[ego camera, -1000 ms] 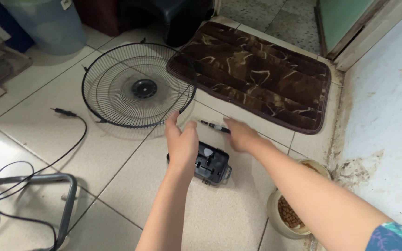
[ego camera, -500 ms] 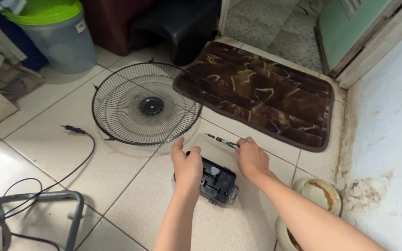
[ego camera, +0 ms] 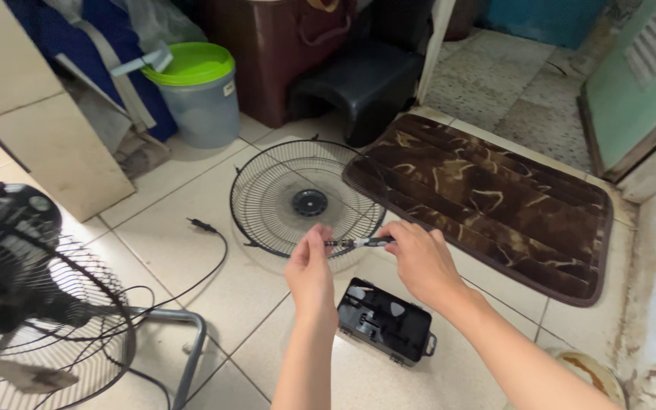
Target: The person assembles a table fan by attaching the fan blades to the motor hub and securing them with a nut. They then place the front wire cage over the blades and fasten it to the fan stand. The task is performed on a tiled floor in a cluttered room.
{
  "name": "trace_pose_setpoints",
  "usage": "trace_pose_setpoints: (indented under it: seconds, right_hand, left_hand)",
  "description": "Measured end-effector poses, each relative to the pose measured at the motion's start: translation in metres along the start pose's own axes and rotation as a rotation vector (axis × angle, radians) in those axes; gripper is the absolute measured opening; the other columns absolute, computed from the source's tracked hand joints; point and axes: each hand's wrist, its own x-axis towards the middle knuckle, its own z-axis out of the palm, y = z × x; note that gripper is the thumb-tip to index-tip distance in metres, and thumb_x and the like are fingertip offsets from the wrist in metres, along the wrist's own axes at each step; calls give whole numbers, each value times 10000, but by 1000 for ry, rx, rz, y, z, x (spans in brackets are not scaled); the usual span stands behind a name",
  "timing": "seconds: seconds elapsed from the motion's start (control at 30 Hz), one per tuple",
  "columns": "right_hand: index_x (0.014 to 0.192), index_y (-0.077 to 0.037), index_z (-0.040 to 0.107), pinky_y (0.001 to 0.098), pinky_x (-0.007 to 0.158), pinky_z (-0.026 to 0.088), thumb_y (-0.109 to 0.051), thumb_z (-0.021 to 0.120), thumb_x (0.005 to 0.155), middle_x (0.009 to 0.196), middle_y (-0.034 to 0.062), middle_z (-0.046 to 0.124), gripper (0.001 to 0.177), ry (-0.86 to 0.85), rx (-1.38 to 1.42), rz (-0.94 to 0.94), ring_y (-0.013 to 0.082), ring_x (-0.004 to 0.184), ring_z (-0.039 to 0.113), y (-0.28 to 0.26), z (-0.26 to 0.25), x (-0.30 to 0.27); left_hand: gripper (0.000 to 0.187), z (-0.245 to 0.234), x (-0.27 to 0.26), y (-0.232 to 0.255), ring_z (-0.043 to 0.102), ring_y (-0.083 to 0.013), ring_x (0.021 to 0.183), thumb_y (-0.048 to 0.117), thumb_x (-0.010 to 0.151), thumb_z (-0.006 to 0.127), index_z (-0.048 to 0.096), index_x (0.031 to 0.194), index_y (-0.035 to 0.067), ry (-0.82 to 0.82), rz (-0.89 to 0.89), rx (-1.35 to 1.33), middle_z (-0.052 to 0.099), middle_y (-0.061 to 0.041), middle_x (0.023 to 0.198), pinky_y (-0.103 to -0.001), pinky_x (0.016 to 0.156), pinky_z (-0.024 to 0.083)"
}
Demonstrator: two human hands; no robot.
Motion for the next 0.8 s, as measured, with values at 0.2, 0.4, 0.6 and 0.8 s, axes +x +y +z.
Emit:
trace_pose_setpoints:
  seconds: [0.2, 0.4, 0.6, 0.8]
  right_hand:
    - [1077, -74, 687, 412, 766, 454, -133, 639, 917, 980, 88, 723, 177, 36, 150, -290, 298, 926, 662, -52, -27, 14]
    - [1071, -58, 713, 310, 546, 459, -219, 583, 998, 624, 73, 606, 219, -272, 454, -105, 178, 565, 564, -87, -34, 23]
    - [1072, -28, 736, 252, 500, 387, -223, 607, 992, 642, -57, 523, 247, -374, 798, -120, 53, 572, 446, -138, -59, 34]
    - [1078, -43, 758, 250, 463, 392, -192, 622, 928, 637, -45, 618, 251, -236, 702, -167, 45, 539, 464, -224, -127, 31]
  left_hand:
    - [417, -19, 9, 56, 716, -168, 973, 186, 1024, 551, 598, 1358, -60, 30, 194, -42, 762, -143, 1140, -303, 905, 559]
    - [465, -36, 5, 108, 729, -194, 1072, 207, 1020, 560, 553, 1407, -51, 20, 245, -97, 746, -164, 1186, -298, 954, 564]
    - [518, -18, -28, 182, 689, -202, 1118, 247, 1008, 551, 517, 1445, -30, -42, 260, -188, 692, -165, 1312, -337, 924, 543]
    - [479, -7, -71, 265, 695, -220, 1182, 155, 1017, 565, 477, 1451, -26, -43, 602, -45, 660, -185, 1378, -304, 979, 556]
